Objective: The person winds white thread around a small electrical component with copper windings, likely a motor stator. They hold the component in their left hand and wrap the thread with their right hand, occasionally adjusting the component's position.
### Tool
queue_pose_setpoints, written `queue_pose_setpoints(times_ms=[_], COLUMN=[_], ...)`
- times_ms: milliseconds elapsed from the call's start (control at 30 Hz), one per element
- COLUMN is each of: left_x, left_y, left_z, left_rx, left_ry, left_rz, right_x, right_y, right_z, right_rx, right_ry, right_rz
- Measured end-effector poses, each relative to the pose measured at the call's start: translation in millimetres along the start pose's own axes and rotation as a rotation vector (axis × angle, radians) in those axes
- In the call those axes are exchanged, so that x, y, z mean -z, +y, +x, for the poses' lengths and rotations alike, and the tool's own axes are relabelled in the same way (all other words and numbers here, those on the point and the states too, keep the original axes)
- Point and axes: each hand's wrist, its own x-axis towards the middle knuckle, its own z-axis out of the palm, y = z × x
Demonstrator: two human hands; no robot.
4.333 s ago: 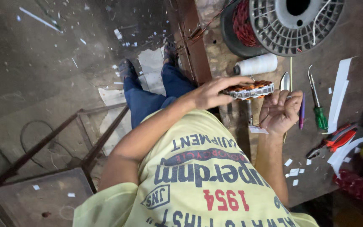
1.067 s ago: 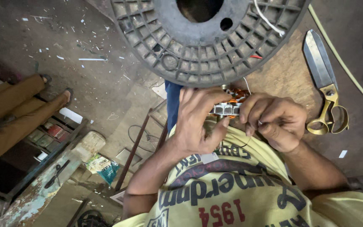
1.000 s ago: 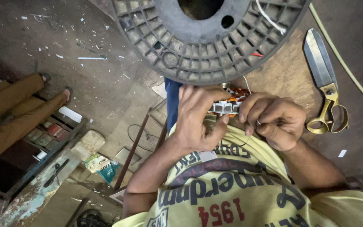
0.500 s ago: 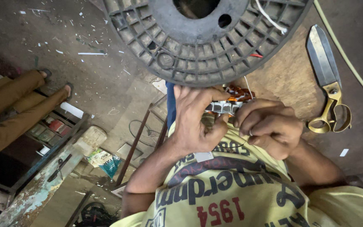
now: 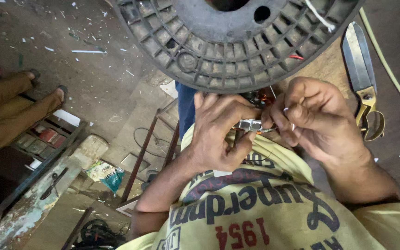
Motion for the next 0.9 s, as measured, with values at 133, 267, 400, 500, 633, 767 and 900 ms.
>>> queue_pose_setpoints(times_ms=[133,267,400,500,633,767,900], left_x=[0,1,0,2,6,10,12], left_y=[-3,-6,-5,-4,1,3,2], left_z=[-2,-3,-3,-4,-4,-3,-4], left_rx=[-0.029,-0.095,-0.132,-0.147,-0.170,-0.200,-0.186], left_ry=[-0.013,-0.034,-0.074,-0.121,-0.143,-0.125,-0.138], left_rz=[0.005,0.027,0.068,0.071,0.043,0.014,0.037], right_x=[-2,-3,-3,0,1,-3,1], right_y=[0,5,1,-2,2,9,9], right_z=[0,-2,-5,-4,-2,-1,2], right_rx=[-0.050,-0.075,-0.087,-0.112,-0.057,-0.033,-0.065], right_ry=[0.112,0.152,0.114,0.105,0.087,0.049,0.052], right_rz=[-0.006,0.036,-0.120,-0.113,-0.029,0.077,0.161])
